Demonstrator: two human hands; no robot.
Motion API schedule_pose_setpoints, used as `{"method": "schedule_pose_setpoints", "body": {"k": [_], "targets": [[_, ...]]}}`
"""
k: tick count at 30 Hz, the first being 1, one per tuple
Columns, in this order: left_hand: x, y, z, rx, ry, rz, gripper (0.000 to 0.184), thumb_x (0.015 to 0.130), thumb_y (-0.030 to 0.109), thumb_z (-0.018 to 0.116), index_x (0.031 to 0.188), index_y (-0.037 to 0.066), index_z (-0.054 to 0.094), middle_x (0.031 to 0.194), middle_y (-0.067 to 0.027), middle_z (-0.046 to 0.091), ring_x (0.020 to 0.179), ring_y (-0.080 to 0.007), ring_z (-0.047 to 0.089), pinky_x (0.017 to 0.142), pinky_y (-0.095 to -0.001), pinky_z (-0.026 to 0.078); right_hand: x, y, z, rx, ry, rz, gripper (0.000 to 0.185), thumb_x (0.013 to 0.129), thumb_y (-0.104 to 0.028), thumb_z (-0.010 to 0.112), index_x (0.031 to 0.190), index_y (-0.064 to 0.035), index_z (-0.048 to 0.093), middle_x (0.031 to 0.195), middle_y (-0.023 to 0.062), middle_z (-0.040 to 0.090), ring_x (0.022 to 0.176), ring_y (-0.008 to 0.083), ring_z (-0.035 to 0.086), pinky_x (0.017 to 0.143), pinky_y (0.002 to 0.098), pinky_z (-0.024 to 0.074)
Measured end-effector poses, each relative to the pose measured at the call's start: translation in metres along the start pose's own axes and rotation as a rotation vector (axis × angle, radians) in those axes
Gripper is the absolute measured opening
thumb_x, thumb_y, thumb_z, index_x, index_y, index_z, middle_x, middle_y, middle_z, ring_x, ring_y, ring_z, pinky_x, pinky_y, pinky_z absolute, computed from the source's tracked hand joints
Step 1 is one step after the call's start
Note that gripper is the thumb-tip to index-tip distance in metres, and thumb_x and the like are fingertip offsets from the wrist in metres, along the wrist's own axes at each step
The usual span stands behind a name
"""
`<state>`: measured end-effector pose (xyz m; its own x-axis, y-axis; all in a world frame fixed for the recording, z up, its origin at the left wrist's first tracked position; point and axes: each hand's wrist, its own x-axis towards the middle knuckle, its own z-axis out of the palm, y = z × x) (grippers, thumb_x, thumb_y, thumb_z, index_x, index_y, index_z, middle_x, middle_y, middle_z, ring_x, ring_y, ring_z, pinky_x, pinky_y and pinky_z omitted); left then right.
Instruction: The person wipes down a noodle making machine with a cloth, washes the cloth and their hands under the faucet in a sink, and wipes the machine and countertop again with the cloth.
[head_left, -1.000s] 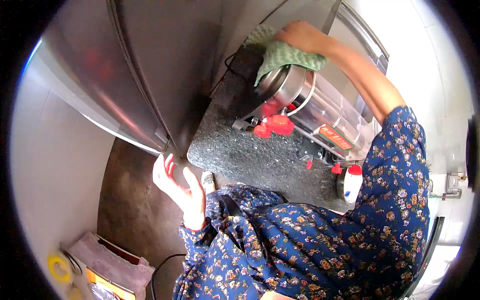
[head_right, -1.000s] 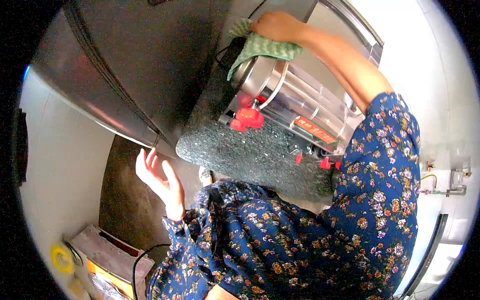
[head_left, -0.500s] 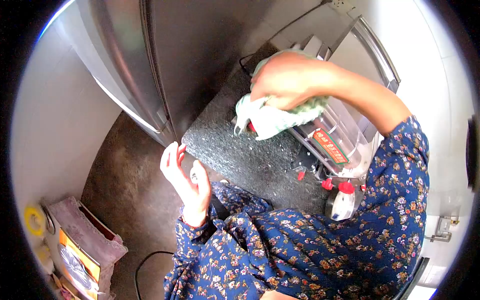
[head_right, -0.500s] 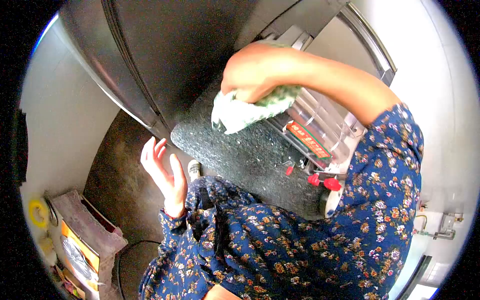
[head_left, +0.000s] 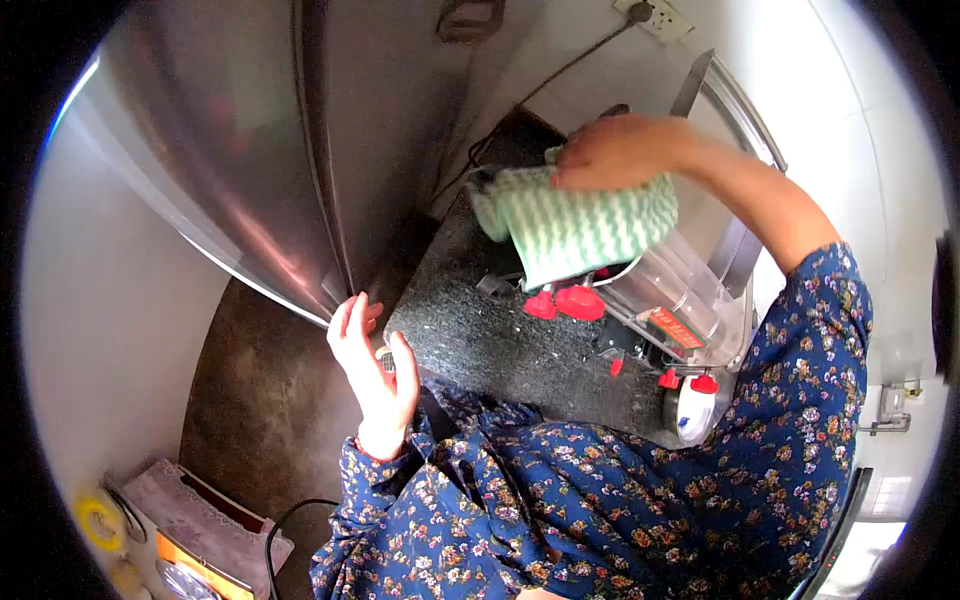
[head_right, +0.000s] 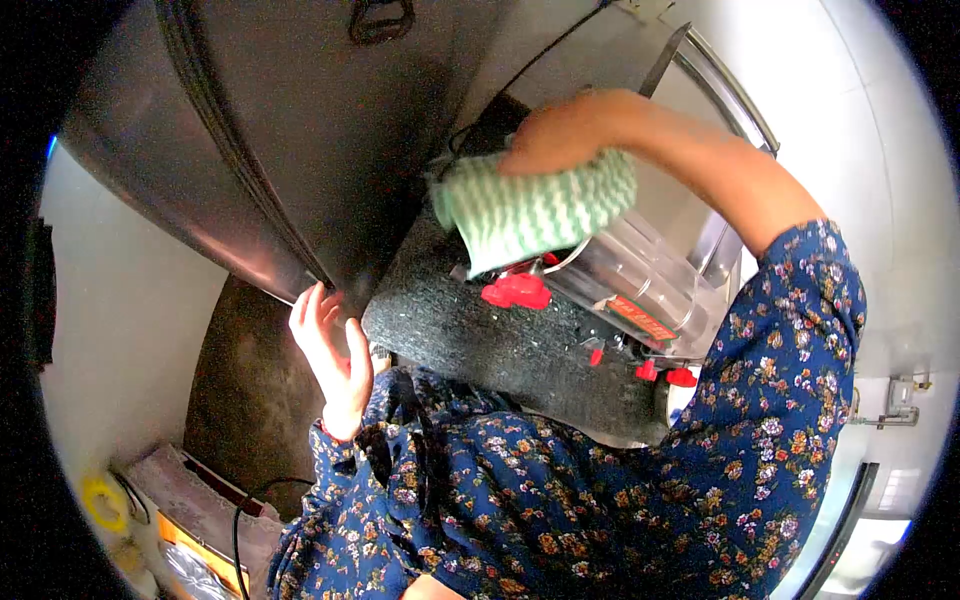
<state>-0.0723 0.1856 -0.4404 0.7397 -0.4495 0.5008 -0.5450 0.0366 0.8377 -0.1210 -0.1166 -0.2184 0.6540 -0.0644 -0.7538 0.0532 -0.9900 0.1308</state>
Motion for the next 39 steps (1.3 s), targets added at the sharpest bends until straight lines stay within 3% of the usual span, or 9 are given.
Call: {"method": "schedule_pose_setpoints", "body": {"k": [3,6,9,14,15,18,26,34,39], "targets": [[-0.011,0.007,-0.006,-0.003,-0.014,-0.009,0.055,0.08,-0.005,0.052,0.133,-0.001,0.038,0.128,-0.0196,0.036,0.103,-0.0262,0.055,0.09,-0.0363,0.045,0.002,0.038,0.009,-0.135,-0.098,-0.015,0.04,0.093,-0.034,0.039,0.103,-0.0002,0.058,0.108,0.0215,0.061,0.101,0.0383,0.058,0.084,0.045,0.0471],[-0.03,0.011,-0.016,0.09,0.042,-0.041,0.053,0.083,-0.004,0.052,0.133,-0.002,0.037,0.128,-0.0193,0.036,0.103,-0.0258,0.055,0.09,-0.0363,0.046,0.028,0.113,0.033,0.009,-0.345,0.256,0.039,0.09,-0.034,0.046,0.113,-0.0064,0.06,0.111,0.0141,0.063,0.1,0.0297,0.06,0.086,0.0442,0.0454],[-0.024,0.011,-0.016,0.114,0.063,-0.074,0.052,0.084,-0.003,0.052,0.134,-0.001,0.037,0.127,-0.019,0.037,0.103,-0.0246,0.055,0.092,-0.036,0.044,-0.003,0.156,0.069,0.119,-0.343,0.535,0.041,0.089,-0.038,0.049,0.121,-0.0136,0.058,0.117,0.0084,0.062,0.101,0.0245,0.06,0.087,0.0428,0.0454],[-0.041,0.02,-0.028,0.21,0.198,-0.144,0.051,0.086,-0.004,0.049,0.135,0.001,0.035,0.131,-0.0142,0.037,0.106,-0.0239,0.055,0.094,-0.036,0.043,-0.006,0.188,0.091,0.125,-0.351,0.628,0.045,0.088,-0.041,0.05,0.122,-0.0128,0.057,0.118,0.0091,0.061,0.103,0.0244,0.059,0.089,0.0419,0.0442],[-0.023,0.01,-0.02,0.146,0.161,-0.105,0.051,0.086,-0.001,0.051,0.134,-0.001,0.035,0.131,-0.0177,0.035,0.106,-0.0259,0.054,0.094,-0.037,0.043,-0.033,0.195,0.114,0.197,-0.348,0.678,0.045,0.088,-0.041,0.051,0.122,-0.0126,0.057,0.119,0.0092,0.061,0.104,0.0243,0.059,0.089,0.0418,0.0439],[-0.027,0.01,-0.021,0.131,0.219,-0.192,0.05,0.086,0.0,0.052,0.133,-0.001,0.035,0.131,-0.0172,0.035,0.108,-0.0256,0.054,0.094,-0.0373,0.043,-0.033,0.194,0.124,0.203,-0.382,0.672,0.048,0.087,-0.043,0.051,0.123,-0.0121,0.056,0.12,0.0096,0.06,0.105,0.0242,0.058,0.091,0.0412,0.0432],[-0.022,0.013,-0.02,0.209,0.284,-0.128,0.045,0.089,0.0,0.054,0.13,-0.002,0.037,0.126,-0.0174,0.04,0.101,-0.0246,0.058,0.09,-0.0352,0.046,-0.033,0.176,0.146,0.238,-0.458,0.627,0.054,0.085,-0.048,0.053,0.125,-0.0108,0.055,0.123,0.0107,0.058,0.109,0.024,0.055,0.094,0.0398,0.0412],[-0.022,0.018,-0.02,0.169,0.3,-0.143,0.046,0.089,-0.002,0.053,0.131,-0.001,0.037,0.127,-0.0171,0.04,0.102,-0.0244,0.057,0.09,-0.035,0.046,0.032,0.136,0.171,0.374,-0.389,0.366,0.061,0.084,-0.052,0.054,0.127,-0.0094,0.053,0.126,0.0118,0.056,0.114,0.0237,0.053,0.097,0.0383,0.0393],[-0.031,0.025,-0.026,0.234,0.346,-0.191,0.054,0.085,-0.008,0.049,0.135,0.002,0.032,0.133,-0.015,0.04,0.11,-0.0233,0.055,0.097,-0.0352,0.043,0.093,0.116,0.209,0.578,-0.287,0.198,0.065,0.083,-0.055,0.055,0.128,-0.0086,0.052,0.127,0.0125,0.055,0.116,0.0235,0.051,0.099,0.0374,0.038]]}}
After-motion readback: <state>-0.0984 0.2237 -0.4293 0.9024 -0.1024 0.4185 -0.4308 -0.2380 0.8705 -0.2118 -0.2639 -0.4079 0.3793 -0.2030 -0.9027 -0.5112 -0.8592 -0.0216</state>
